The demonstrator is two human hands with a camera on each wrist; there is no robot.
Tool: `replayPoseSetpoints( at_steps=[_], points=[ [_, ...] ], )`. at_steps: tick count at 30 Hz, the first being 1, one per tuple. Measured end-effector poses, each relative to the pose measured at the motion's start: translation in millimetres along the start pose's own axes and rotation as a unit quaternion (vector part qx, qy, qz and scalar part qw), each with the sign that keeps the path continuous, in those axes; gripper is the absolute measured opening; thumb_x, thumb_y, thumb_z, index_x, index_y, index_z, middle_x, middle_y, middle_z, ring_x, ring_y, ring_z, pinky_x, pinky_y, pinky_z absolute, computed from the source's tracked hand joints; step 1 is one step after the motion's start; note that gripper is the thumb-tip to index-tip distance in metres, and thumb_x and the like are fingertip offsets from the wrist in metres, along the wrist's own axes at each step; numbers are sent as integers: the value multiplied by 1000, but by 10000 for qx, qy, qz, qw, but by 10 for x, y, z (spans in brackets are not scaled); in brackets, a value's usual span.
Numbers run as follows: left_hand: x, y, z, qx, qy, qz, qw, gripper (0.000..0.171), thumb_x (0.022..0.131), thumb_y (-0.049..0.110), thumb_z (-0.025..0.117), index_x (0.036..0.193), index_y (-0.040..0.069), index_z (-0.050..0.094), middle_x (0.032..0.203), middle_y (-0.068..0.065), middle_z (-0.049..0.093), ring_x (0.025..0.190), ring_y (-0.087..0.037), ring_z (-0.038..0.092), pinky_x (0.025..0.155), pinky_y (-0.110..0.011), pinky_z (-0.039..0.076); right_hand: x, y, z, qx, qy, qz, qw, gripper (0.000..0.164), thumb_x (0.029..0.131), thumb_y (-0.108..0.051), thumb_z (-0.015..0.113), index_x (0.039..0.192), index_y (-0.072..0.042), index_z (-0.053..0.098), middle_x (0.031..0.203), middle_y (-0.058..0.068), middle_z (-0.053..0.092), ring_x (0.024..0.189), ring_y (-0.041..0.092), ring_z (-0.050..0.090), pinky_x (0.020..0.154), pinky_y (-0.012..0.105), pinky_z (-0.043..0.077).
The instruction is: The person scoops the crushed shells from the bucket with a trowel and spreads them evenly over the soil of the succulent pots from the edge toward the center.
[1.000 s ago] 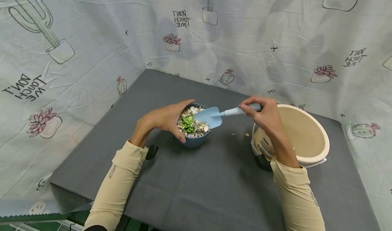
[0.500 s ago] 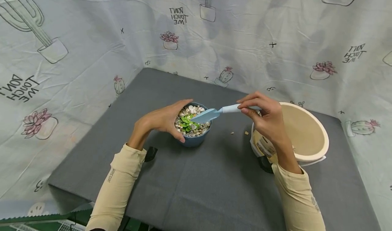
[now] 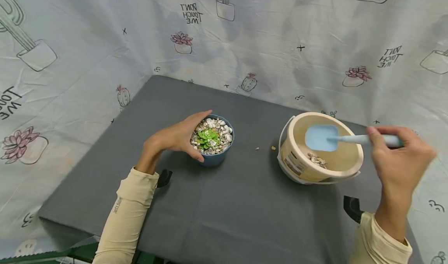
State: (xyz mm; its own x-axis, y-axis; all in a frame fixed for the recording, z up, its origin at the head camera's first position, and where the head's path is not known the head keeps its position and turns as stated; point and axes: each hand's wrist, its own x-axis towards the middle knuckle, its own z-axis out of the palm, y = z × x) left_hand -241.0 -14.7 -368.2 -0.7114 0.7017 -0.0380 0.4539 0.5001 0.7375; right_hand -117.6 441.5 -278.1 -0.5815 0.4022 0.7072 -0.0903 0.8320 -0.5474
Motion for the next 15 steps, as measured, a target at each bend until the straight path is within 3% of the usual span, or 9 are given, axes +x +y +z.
replayPoseSetpoints(
  at_steps=[1,3,5,7,8,11,13,15],
  points=[
    [9,-3,-10,14,2,18,10000,138,71,31,99,170,15,4,177,-11,10,164,-36,13,127,-65,25,-9,58,45,-131,-309,57,9994,21,89,-10,80,92,10,81,71,-45,48,59,-17,39,58,6,32],
    [36,-8,-14,-15,-24,79,10000,139,70,30,99,170,14,3,177,-11,9,164,-36,12,128,-65,24,-46,156,141,-495,-1122,90,9924,23,91,-16,79,95,7,81,64,-31,57,51,-9,40,51,11,32],
    [86,-20,7,-81,-42,160,9998,140,70,32,99,170,17,3,178,-9,8,165,-35,11,128,-64,23,-95,223,207,-842,-1794,131,9801,26,95,-19,76,98,7,79,66,-7,67,51,7,47,49,21,34],
    [115,-50,42,-162,3,227,9996,141,70,35,99,171,22,2,178,-6,7,165,-34,9,128,-65,22,-126,274,261,-1072,-2201,61,9696,28,99,-19,70,100,8,77,79,19,69,57,28,53,52,34,40],
    [123,-63,61,-247,37,239,9994,141,70,36,99,170,25,1,178,-5,6,166,-33,8,129,-65,22,-138,291,271,-1162,-2303,-33,9662,29,101,-18,68,101,10,75,87,30,67,64,39,55,58,42,43],
    [76,-85,101,-351,294,216,9987,141,70,39,99,170,30,0,179,-3,2,166,-32,6,128,-65,22,-167,311,264,-1106,-2336,-256,9657,28,101,-13,66,101,14,71,103,37,64,92,58,53,78,57,41],
    [-24,-91,93,-319,499,123,9982,142,70,42,99,169,33,-2,179,-2,-3,166,-33,3,128,-67,21,-186,316,238,-855,-2302,-320,9689,29,102,-13,66,107,15,70,109,38,63,101,58,51,88,62,36],
    [-155,-114,70,-273,739,54,9969,141,70,50,96,169,35,-5,179,0,-6,167,-32,1,127,-69,20,-219,326,178,-613,-2024,-278,9770,30,104,-15,64,117,12,69,118,37,62,110,55,50,97,54,37]
  ],
)
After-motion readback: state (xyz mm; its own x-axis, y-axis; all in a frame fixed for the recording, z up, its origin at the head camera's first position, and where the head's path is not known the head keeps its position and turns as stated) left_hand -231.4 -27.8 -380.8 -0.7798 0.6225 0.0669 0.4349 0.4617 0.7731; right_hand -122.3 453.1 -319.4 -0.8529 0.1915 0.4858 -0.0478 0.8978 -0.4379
